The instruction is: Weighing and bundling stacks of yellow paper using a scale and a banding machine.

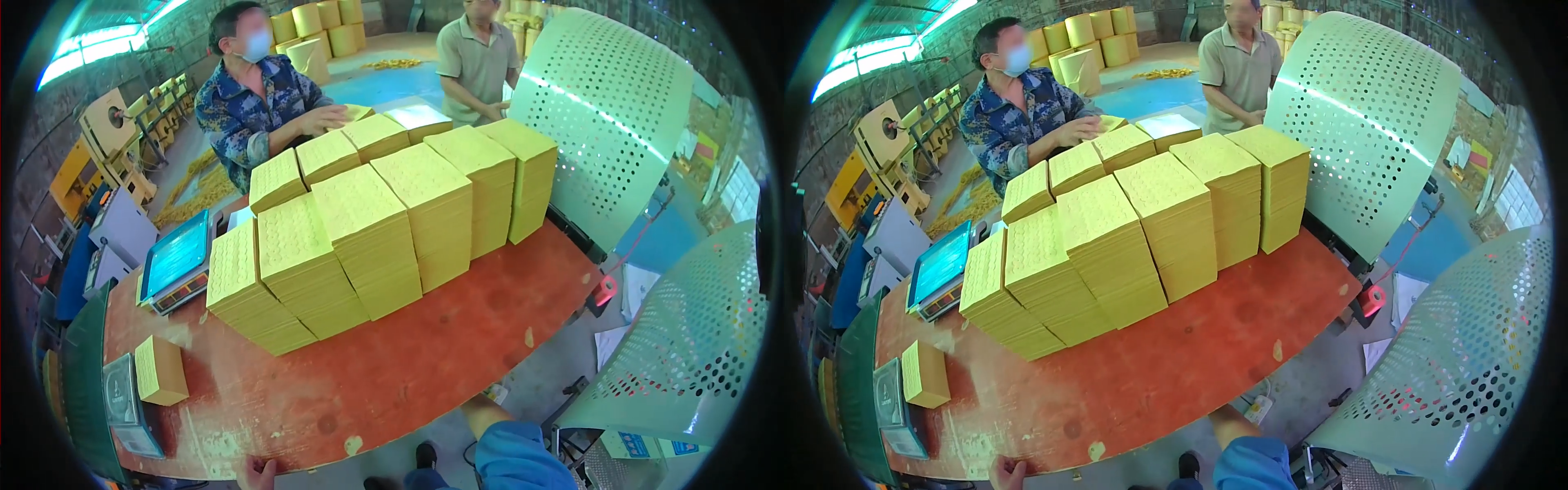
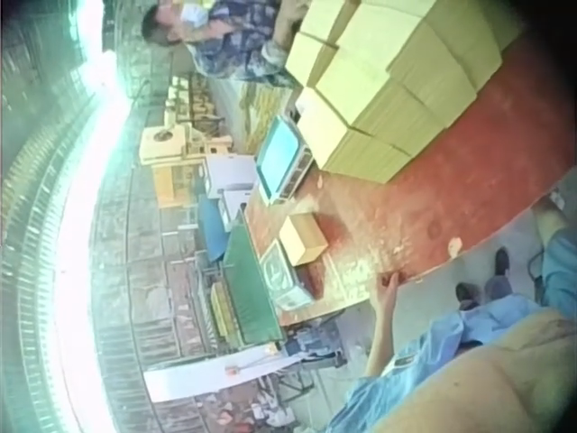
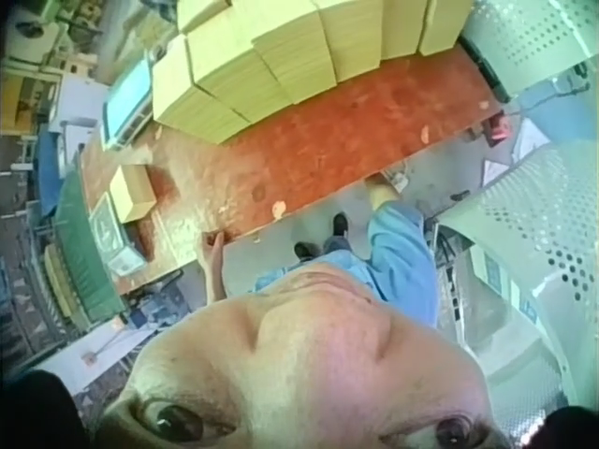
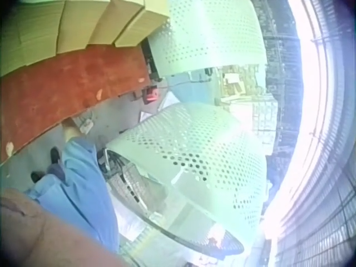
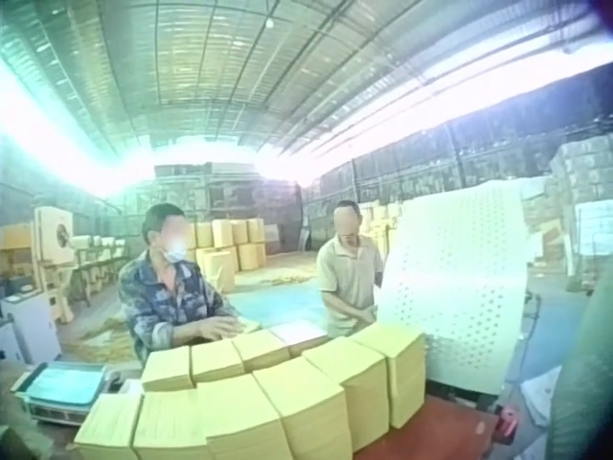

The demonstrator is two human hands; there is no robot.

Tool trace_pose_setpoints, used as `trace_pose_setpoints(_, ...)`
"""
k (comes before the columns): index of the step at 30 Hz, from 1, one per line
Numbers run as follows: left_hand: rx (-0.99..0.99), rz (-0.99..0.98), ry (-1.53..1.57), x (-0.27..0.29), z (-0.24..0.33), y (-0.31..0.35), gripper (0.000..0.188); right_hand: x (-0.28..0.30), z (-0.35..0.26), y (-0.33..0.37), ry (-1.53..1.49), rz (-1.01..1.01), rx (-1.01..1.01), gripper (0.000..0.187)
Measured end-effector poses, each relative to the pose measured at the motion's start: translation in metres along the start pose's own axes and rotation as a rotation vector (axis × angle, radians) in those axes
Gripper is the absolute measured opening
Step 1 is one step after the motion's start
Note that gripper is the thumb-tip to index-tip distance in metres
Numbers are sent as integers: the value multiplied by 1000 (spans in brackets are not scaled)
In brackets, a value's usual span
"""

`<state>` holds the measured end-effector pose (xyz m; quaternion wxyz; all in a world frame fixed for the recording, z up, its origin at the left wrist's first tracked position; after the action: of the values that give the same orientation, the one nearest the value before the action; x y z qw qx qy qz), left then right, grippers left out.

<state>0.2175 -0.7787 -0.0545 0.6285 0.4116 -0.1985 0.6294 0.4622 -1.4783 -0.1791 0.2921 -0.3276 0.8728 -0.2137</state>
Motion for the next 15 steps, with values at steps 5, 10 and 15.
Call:
trace_pose_setpoints(5,-1,39,-43,-3,-11,-2,20,-21,-1,-10,77,-19,31,25)
trace_pose_setpoints(10,-14,50,-90,-8,-19,-8,20,-42,3,-20,145,-31,55,25)
trace_pose_setpoints(15,-26,46,-63,-7,5,-3,21,-58,3,-30,227,-48,75,25)
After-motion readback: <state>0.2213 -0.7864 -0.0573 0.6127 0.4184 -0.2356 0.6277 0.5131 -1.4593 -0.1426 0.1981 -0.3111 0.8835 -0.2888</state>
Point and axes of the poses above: each hand's wrist, its own y-axis away from the middle knuckle, its own x-axis out of the back of the hand, z = x × y, the point moved 3 cm from there along -y, towards the middle knuckle, and after that the axes turned 8 degrees about -z, right-handed, at the moved point
